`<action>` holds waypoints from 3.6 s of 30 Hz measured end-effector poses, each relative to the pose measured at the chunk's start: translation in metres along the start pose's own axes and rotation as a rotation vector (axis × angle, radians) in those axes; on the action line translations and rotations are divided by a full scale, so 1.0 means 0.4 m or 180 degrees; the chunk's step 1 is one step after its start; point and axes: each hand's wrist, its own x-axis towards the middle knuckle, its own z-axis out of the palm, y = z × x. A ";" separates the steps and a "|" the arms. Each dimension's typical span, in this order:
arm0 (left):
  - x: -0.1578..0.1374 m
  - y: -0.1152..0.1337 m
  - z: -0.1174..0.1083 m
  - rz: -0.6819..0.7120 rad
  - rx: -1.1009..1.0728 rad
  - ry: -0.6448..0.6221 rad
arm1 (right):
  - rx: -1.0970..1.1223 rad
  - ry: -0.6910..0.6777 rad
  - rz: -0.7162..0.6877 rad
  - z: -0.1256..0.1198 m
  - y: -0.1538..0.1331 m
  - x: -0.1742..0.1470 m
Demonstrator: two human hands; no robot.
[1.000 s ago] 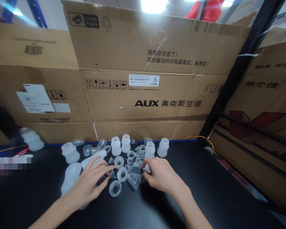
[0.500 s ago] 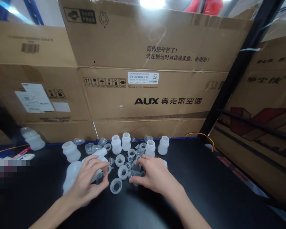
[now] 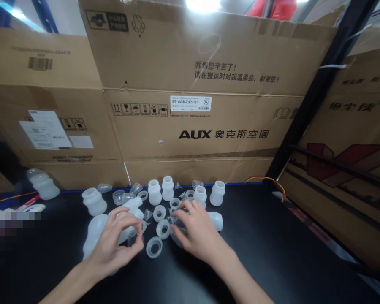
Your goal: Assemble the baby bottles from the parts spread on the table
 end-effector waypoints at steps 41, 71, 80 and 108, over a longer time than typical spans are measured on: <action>-0.005 0.051 0.005 0.0237 -0.0161 -0.0515 | 0.1096 0.0375 -0.0624 0.071 -0.081 -0.010; 0.004 0.065 -0.033 0.0279 -0.0242 -0.1301 | 0.2053 0.0696 -0.0869 0.062 -0.081 -0.048; 0.001 0.069 -0.029 0.0276 -0.0244 -0.1251 | 0.1867 0.0488 -0.1108 0.053 -0.093 -0.038; 0.035 0.121 0.011 0.0059 -0.0092 -0.0262 | 0.0706 -0.0268 -0.0776 0.054 -0.110 -0.029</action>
